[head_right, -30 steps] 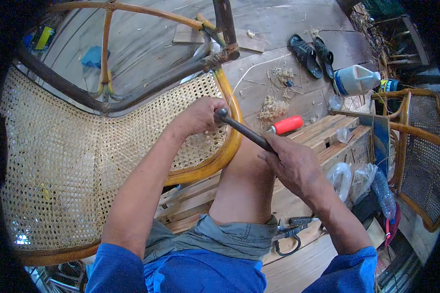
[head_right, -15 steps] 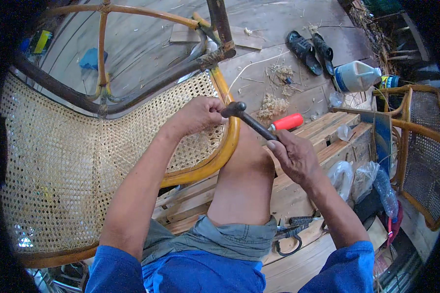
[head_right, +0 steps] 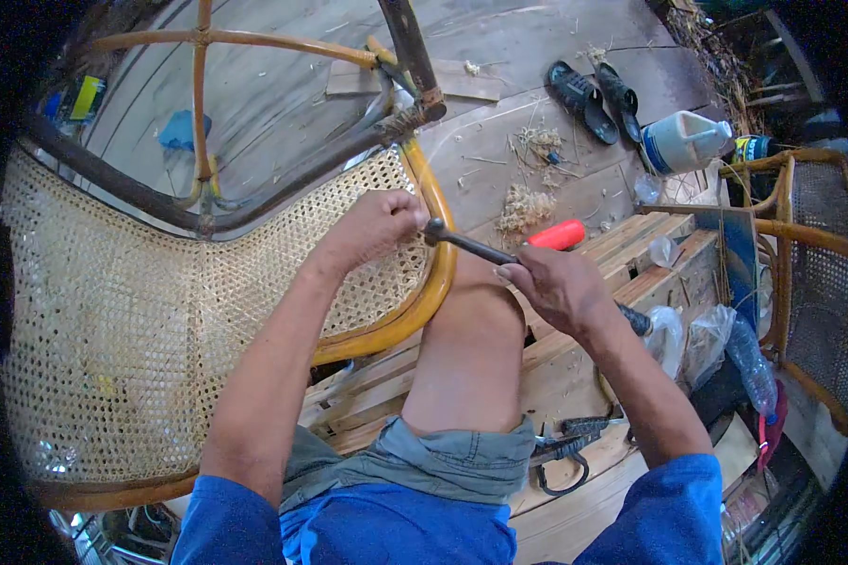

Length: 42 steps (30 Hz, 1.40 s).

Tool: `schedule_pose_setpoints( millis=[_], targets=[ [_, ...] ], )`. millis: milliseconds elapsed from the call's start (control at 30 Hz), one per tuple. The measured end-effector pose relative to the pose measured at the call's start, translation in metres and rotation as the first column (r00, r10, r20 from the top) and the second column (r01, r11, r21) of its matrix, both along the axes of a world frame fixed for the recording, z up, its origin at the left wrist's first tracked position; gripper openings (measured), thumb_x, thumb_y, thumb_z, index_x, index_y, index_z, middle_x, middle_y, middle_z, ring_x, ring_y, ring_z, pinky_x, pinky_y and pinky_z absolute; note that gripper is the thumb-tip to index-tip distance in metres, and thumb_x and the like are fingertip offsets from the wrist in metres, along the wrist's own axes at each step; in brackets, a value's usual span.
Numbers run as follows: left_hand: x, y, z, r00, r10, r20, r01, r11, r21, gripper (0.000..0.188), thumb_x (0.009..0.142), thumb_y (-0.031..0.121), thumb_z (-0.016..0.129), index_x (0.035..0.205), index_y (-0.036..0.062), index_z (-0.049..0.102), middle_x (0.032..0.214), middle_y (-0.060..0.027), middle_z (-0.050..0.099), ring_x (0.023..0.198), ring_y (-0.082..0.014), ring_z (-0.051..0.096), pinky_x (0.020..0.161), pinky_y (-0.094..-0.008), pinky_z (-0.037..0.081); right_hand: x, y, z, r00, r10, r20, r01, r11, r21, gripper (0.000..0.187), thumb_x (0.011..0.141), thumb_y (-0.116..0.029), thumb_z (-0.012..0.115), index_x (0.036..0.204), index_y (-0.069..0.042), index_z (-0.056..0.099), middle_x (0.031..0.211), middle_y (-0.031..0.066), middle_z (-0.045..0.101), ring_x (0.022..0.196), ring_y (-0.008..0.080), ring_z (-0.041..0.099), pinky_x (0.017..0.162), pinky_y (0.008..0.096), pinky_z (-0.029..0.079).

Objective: The person repairs a cane chair seat by weaving rattan strips into the wooden frame. They use a hammer to tap the strips into place and pliers to cut excess material. The person works on the edge of the seat, securing the weave along the frame.

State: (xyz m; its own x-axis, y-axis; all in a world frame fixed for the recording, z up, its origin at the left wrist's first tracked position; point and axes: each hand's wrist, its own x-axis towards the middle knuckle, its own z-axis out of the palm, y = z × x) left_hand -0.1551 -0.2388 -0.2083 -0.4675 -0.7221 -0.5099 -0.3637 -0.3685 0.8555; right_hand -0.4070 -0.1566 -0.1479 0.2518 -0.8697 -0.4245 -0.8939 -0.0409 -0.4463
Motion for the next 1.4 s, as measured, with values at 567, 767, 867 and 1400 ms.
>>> schedule_pose_setpoints(
  millis=[567,767,867,1400],
  targets=[
    [0.222,0.249,0.303,0.452,0.871,0.19,0.291,0.058,-0.955,0.031,0.08,0.018,0.058,0.105,-0.0001,0.055,0.089,-0.0084,0.052,0.077,-0.018,0.05,0.067,-0.0279,0.044,-0.002,0.292,0.019,0.71,-0.703,0.048,0.701,0.698,-0.144,0.025,0.091,-0.02,0.049,0.102,0.002,0.054,0.087,0.015,0.058,0.085,0.0254,0.058,0.077,0.0369,0.045],
    [0.275,0.209,0.391,-0.217,0.974,-0.059,0.661,0.102,-0.744,0.054,0.088,0.042,0.054,0.122,0.0002,0.048,0.113,-0.0198,0.055,0.106,-0.0307,0.054,0.091,-0.0399,0.044,0.001,0.141,0.032,0.691,-0.612,0.385,0.705,0.687,-0.173,0.031,0.092,-0.023,0.049,0.108,0.003,0.056,0.094,0.0138,0.058,0.088,0.0226,0.055,0.08,0.033,0.042],
    [0.297,0.176,0.402,-0.165,0.983,-0.081,0.406,-0.007,-0.914,0.062,0.089,0.048,0.051,0.127,-0.0002,0.043,0.118,-0.0213,0.053,0.108,-0.0321,0.054,0.094,-0.0417,0.042,0.045,0.037,0.045,0.614,-0.465,0.637,0.68,0.722,-0.128,0.027,0.092,-0.022,0.05,0.101,0.002,0.057,0.085,0.0084,0.056,0.082,0.0151,0.052,0.074,0.0281,0.042],
    [0.331,0.174,0.379,0.025,0.948,-0.316,-0.312,-0.293,-0.904,0.057,0.088,0.042,0.056,0.118,-0.0065,0.05,0.108,-0.0144,0.056,0.093,-0.0242,0.055,0.086,-0.0355,0.044,0.08,-0.18,0.058,0.381,-0.176,0.908,0.57,0.818,-0.08,0.046,0.088,-0.024,0.061,0.118,0.007,0.046,0.105,0.0121,0.056,0.096,0.0136,0.052,0.084,0.0264,0.043]
  ],
)
